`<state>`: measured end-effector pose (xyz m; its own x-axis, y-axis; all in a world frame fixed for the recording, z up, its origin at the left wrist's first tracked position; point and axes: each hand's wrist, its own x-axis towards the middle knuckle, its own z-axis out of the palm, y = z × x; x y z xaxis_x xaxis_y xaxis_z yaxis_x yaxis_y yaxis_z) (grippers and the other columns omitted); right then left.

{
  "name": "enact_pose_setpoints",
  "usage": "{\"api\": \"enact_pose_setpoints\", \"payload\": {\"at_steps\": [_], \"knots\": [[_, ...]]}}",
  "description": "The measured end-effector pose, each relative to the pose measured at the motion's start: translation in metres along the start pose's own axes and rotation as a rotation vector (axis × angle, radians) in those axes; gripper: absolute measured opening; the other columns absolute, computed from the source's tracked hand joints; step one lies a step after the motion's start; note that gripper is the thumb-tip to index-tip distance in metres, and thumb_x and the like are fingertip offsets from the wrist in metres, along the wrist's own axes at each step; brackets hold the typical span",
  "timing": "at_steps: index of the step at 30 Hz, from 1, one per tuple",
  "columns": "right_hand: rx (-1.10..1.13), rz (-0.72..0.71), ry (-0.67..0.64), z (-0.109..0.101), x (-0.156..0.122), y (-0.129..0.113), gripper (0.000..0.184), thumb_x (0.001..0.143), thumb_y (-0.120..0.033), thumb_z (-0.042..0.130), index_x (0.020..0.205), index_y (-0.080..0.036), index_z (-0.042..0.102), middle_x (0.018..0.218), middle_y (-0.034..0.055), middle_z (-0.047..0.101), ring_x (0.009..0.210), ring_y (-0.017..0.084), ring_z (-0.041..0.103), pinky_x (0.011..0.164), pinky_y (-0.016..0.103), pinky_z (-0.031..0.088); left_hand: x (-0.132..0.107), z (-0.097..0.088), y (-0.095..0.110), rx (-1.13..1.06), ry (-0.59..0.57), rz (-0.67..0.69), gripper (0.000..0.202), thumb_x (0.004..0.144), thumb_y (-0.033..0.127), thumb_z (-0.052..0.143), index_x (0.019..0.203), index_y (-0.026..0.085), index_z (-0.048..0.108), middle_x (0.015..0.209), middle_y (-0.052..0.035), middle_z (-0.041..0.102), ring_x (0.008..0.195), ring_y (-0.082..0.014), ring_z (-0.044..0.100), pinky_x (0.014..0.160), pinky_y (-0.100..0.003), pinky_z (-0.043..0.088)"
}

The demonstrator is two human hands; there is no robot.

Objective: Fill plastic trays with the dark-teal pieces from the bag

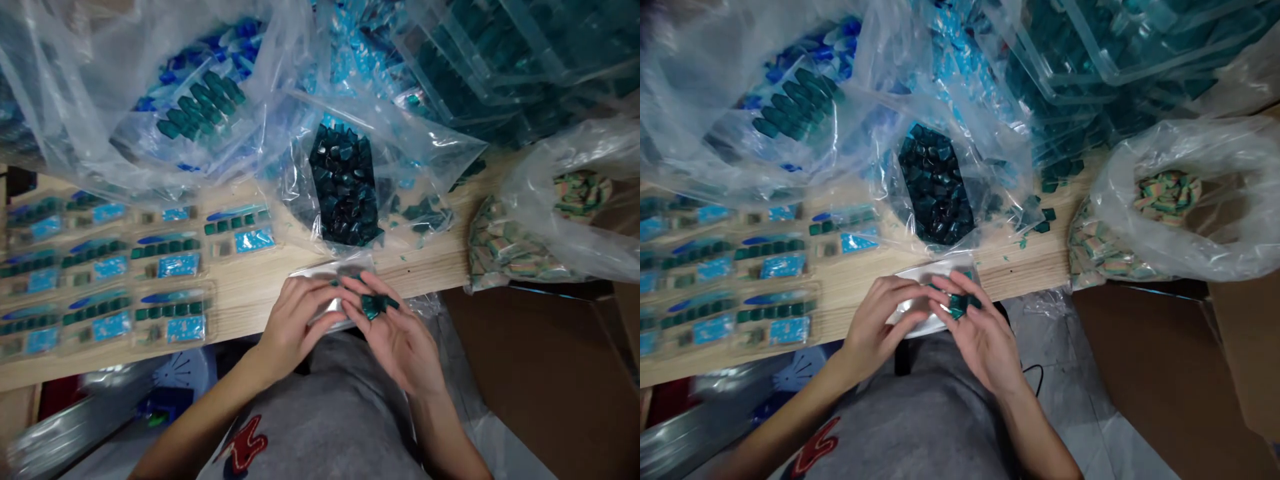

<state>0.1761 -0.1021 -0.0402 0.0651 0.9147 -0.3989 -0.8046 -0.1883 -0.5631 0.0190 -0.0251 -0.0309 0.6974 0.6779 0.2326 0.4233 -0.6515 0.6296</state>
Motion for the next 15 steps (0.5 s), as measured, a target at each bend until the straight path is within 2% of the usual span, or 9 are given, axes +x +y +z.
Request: {"api": "enact_pose_setpoints", "payload": {"at_steps": [5, 8, 12, 15], "knots": [[-0.028, 0.012, -0.069, 0.018, 0.003, 0.001, 0.031, 0.087, -0.033, 0.054, 0.117, -0.035, 0.065, 0.132, -0.0013, 0.063, 0.130, 0.021, 0.050, 0.111, 0.045, 0.037, 0.004, -0.009, 0.020, 0.055, 0.061, 0.027, 0.031, 0.092, 0.037, 0.054, 0.119, 0.020, 0.053, 0.105, -0.0081, 0.060, 0.095, -0.0211, 0.054, 0.080, -0.033, 0.043], [-0.078, 0.047, -0.103, 0.024, 0.003, 0.001, 0.034, 0.085, -0.033, 0.057, 0.118, -0.035, 0.065, 0.136, -0.0019, 0.059, 0.133, 0.021, 0.046, 0.110, 0.044, 0.038, 0.005, -0.011, 0.022, 0.031, 0.053, 0.023, 0.025, 0.092, 0.029, 0.056, 0.115, 0.019, 0.054, 0.104, -0.0082, 0.060, 0.096, -0.0205, 0.053, 0.082, -0.033, 0.044], [-0.056, 0.010, -0.076, 0.026, 0.005, 0.001, 0.031, 0.086, -0.033, 0.056, 0.115, -0.034, 0.067, 0.132, -0.0006, 0.063, 0.129, 0.022, 0.051, 0.106, 0.044, 0.043, 0.001, -0.015, 0.019, -0.166, 0.012, -0.043, 0.021, 0.092, 0.016, 0.055, 0.113, 0.021, 0.054, 0.105, -0.0066, 0.060, 0.100, -0.0189, 0.056, 0.084, -0.032, 0.047], [-0.063, -0.063, -0.013, 0.024, 0.005, 0.003, 0.023, 0.089, -0.033, 0.055, 0.108, -0.034, 0.069, 0.126, -0.0011, 0.067, 0.122, 0.022, 0.058, 0.103, 0.043, 0.046, -0.002, -0.017, 0.015, -0.429, 0.048, -0.182, 0.018, 0.092, 0.018, 0.055, 0.109, 0.023, 0.057, 0.099, -0.0045, 0.060, 0.091, -0.0158, 0.059, 0.079, -0.029, 0.051]]}}
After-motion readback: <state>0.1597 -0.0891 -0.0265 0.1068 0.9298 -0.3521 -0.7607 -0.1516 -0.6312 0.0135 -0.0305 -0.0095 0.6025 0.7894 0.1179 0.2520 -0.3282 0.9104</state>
